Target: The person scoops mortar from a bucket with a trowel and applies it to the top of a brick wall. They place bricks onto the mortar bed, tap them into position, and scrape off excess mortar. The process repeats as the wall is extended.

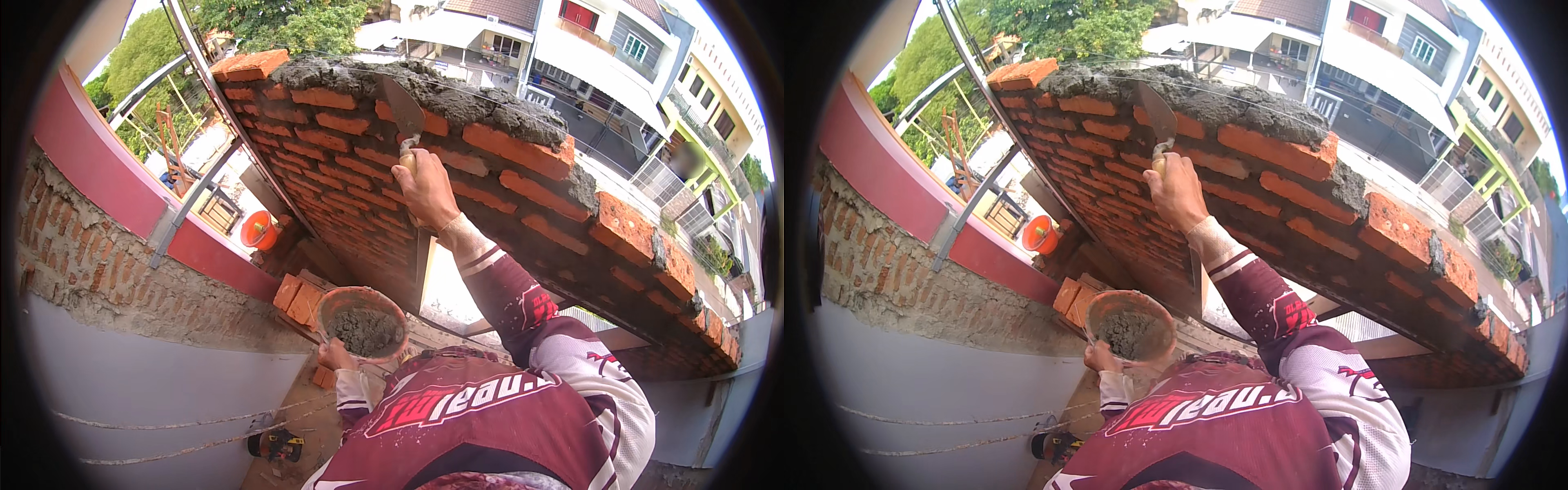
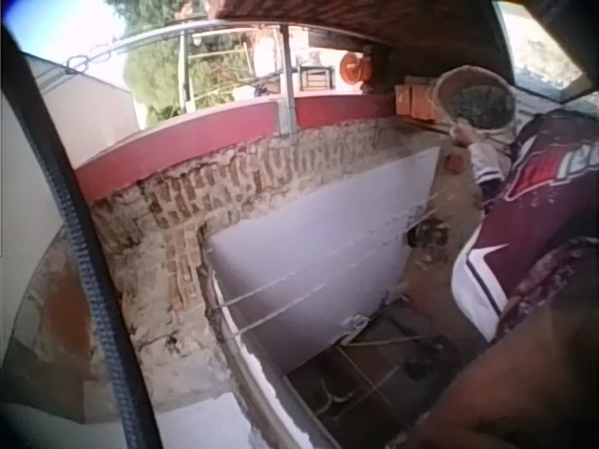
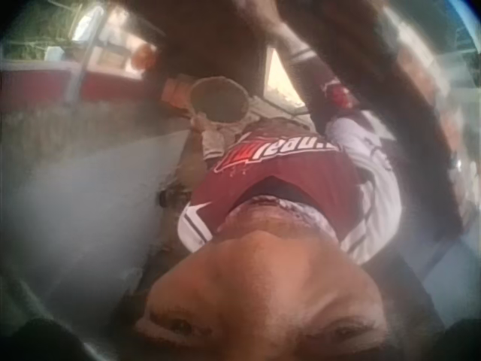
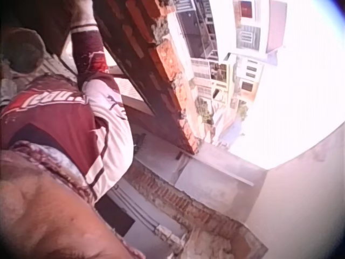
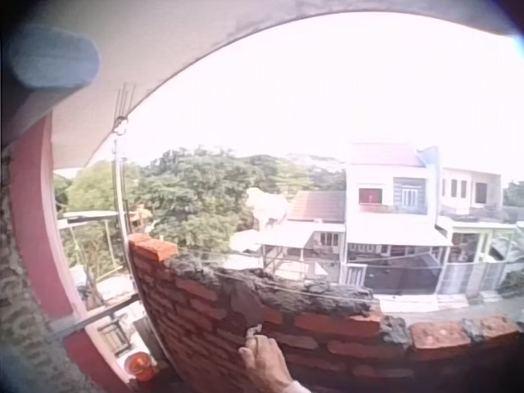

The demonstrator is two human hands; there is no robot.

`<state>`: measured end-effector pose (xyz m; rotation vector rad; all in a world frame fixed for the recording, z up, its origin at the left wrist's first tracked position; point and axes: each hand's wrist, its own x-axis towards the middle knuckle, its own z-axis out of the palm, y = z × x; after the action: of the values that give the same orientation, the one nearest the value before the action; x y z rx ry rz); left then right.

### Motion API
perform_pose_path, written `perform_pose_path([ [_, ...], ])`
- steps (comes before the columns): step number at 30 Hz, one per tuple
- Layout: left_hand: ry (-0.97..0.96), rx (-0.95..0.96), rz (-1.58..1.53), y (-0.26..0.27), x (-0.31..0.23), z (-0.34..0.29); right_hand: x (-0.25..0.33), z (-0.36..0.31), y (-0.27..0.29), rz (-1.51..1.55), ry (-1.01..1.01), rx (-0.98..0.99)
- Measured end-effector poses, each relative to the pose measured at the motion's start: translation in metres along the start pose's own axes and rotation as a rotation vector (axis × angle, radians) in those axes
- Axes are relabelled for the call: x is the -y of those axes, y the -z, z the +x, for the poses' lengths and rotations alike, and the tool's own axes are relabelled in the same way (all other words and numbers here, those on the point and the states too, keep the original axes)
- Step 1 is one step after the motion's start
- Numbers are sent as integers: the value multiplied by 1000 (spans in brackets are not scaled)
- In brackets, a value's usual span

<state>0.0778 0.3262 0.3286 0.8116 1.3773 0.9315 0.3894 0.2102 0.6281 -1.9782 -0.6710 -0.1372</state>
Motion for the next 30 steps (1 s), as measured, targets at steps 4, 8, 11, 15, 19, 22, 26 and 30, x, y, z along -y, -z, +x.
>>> perform_pose_path([
  [4,-30,11,18,-8,0,-10,-29,-42,34,75,-28,-93],
  [8,-54,40,43,-13,-2,-18,-44,-70,68,89,-101,-112],
  [11,-73,38,126,-13,-4,-23,-51,-93,85,265,-236,-72],
  [15,-107,78,143,-18,-13,-33,-73,-122,92,356,-197,-191],
  [19,-113,119,-9,-37,-25,-48,-99,-150,76,-136,77,177],
  [22,-160,214,25,-53,-32,-59,-115,-164,35,-537,25,831],
  [26,-257,393,124,-72,-30,-58,-139,-180,-26,-721,73,1070],
  [30,-423,433,156,-94,-20,-48,-153,-203,-47,-468,317,1240],
])
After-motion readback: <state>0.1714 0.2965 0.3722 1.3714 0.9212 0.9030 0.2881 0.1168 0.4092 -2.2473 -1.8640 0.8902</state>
